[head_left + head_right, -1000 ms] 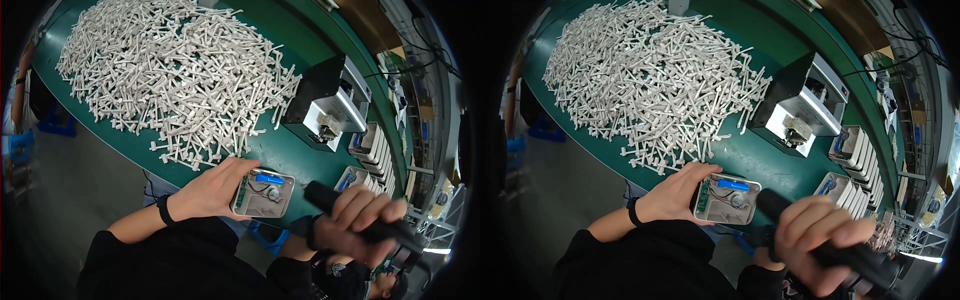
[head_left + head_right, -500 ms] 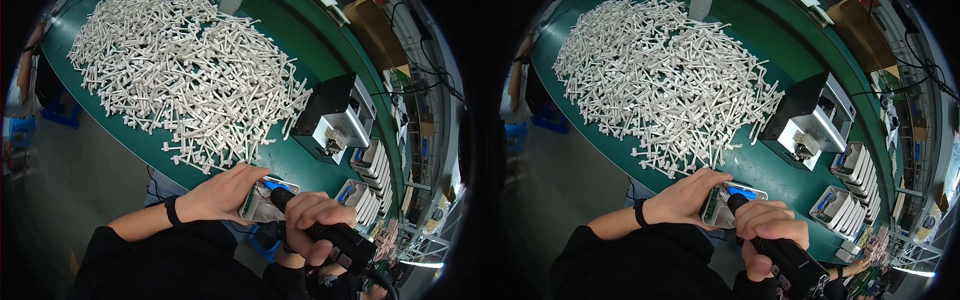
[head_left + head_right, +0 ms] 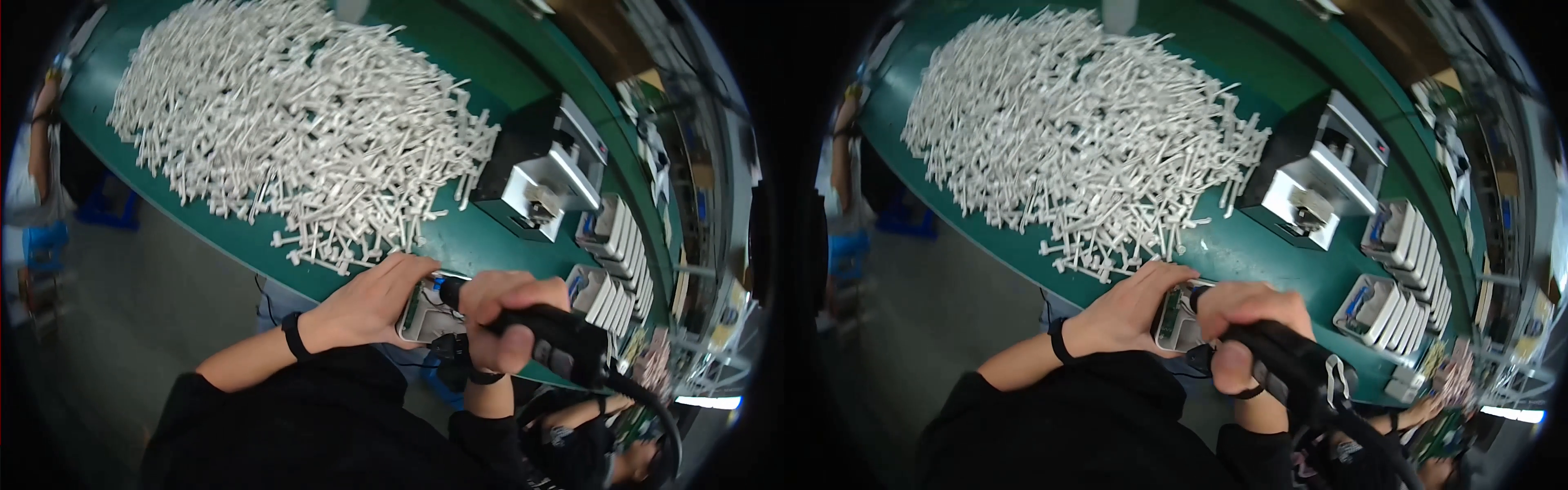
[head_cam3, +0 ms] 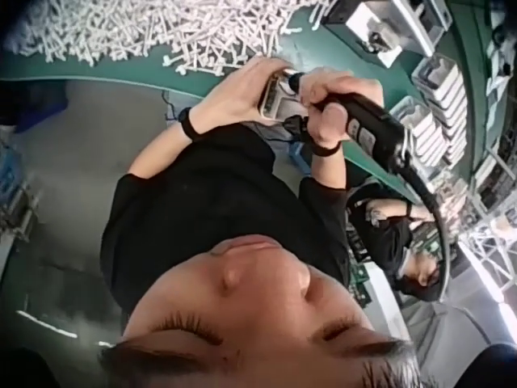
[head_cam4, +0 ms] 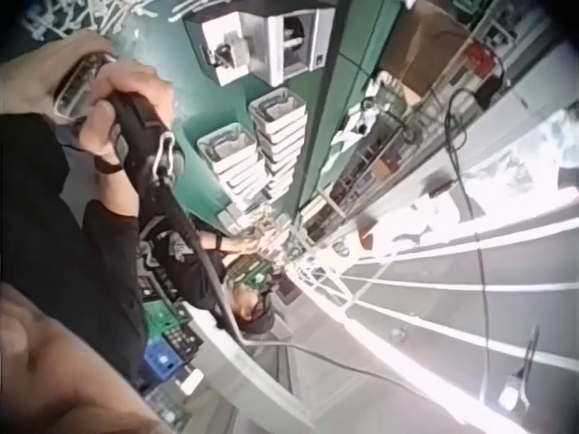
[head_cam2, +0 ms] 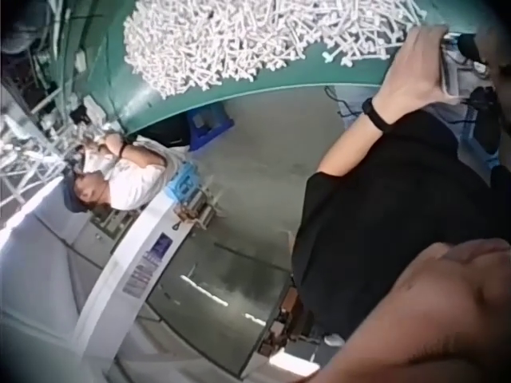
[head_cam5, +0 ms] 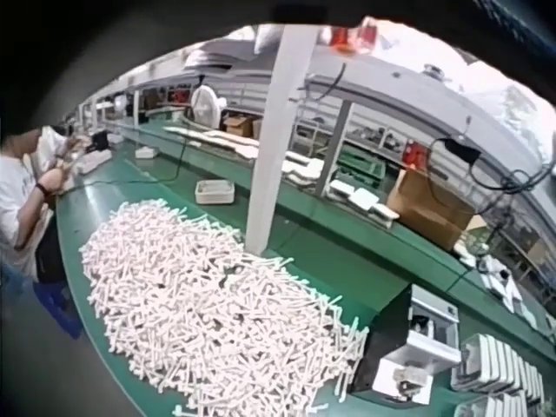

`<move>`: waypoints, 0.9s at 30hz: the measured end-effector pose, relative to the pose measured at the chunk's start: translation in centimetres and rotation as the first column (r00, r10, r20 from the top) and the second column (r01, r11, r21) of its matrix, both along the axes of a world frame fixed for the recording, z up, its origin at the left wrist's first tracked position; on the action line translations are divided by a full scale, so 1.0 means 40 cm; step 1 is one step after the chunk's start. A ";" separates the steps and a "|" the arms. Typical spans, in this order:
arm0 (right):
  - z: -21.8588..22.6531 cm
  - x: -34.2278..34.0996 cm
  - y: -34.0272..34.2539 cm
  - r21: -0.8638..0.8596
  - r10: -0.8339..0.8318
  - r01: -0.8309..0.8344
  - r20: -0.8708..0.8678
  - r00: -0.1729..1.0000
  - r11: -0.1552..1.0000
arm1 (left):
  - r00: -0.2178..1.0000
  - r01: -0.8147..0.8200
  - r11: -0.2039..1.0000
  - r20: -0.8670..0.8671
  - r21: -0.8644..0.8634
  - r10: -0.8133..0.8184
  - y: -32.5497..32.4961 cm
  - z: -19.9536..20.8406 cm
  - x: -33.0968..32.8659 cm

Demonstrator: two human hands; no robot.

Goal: The person picks up a white plastic housing, inserts a small white component into it by hand, and uses a power screwdriver to fasten a screw inside. They then place the assembled unit onto a row of similar units on the green workbench.

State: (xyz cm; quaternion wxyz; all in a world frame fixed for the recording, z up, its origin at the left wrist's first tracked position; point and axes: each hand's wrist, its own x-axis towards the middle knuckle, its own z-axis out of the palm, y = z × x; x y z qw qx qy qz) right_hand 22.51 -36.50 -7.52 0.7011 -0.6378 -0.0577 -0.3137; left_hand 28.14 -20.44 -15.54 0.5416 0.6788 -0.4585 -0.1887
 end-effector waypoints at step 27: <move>-0.013 0.024 -0.525 -0.702 -0.731 0.539 0.038 0.681 0.466 | 0.969 0.021 0.999 -0.245 -0.027 -0.027 -0.178 0.028 -0.083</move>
